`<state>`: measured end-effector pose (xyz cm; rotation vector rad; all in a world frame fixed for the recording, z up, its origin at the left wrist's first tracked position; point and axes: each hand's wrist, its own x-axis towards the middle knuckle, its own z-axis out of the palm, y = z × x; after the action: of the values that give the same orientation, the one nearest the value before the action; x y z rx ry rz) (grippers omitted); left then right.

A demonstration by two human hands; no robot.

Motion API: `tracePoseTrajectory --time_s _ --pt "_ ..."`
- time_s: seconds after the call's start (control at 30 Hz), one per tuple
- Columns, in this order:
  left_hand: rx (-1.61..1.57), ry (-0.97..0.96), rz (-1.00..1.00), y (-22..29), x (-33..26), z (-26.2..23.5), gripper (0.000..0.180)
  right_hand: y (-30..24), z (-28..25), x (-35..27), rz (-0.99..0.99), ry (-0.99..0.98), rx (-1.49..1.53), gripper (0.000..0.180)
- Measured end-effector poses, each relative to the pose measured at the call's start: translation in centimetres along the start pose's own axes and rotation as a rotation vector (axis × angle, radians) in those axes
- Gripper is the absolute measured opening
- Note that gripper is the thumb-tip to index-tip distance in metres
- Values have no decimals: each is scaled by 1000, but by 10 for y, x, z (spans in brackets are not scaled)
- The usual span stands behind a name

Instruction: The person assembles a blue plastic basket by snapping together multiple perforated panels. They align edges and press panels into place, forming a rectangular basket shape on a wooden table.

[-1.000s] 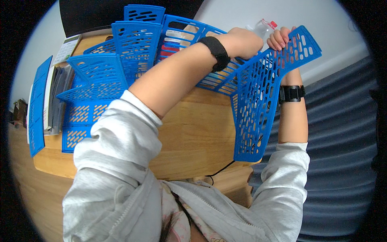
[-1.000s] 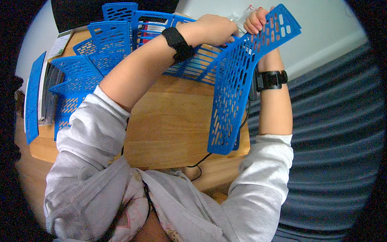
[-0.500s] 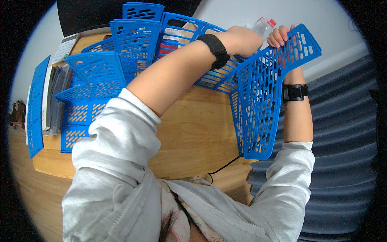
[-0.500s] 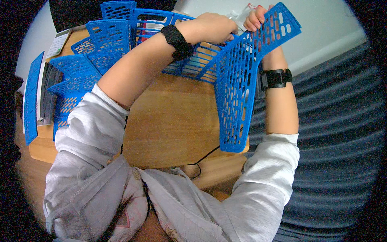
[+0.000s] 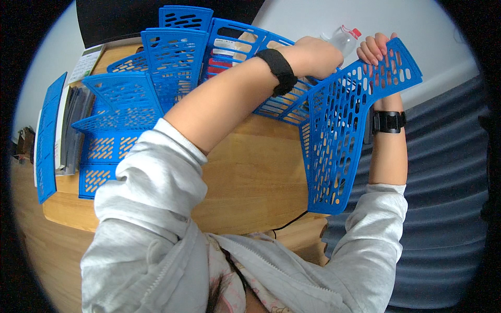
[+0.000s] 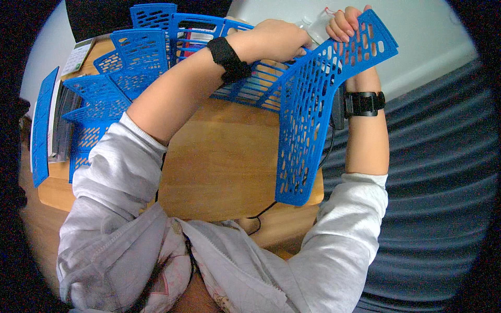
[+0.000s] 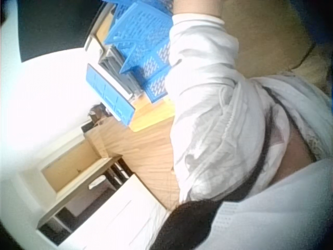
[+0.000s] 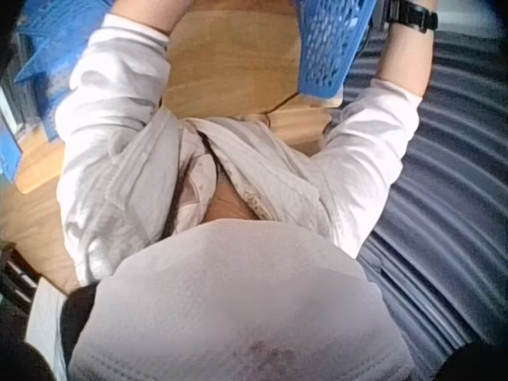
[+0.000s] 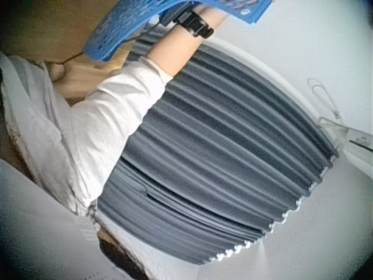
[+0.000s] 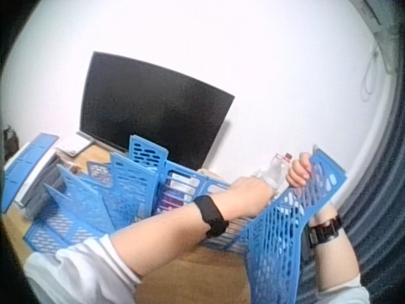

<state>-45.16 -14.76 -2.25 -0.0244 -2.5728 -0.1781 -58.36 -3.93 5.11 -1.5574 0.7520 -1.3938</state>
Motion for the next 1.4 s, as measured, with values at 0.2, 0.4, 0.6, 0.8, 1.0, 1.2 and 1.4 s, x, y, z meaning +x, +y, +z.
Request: tracePoseTrajectory --time_s 0.2,0.4,0.6,0.8,1.0,1.2,1.4 --pt "-12 7 7 -1 0 1 20 -3 -4 7 84 -73 8 48" --pt "26 -35 19 0 -1 -2 19 -6 -2 12 136 -94 -48 48" --pt "1 -3 9 0 1 0 20 0 -3 7 14 -102 78 46" --pt "-14 -6 -12 -3 3 -1 22 30 -8 -3 37 -18 65 48" --pt "-3 -36 -13 -3 7 3 23 38 -19 -11 -46 -39 151 48" --pt "-35 -22 -5 -6 3 0 23 28 -4 1 40 127 27 49" --pt "-23 -67 -24 0 1 -4 23 -6 14 5 113 387 -131 39"
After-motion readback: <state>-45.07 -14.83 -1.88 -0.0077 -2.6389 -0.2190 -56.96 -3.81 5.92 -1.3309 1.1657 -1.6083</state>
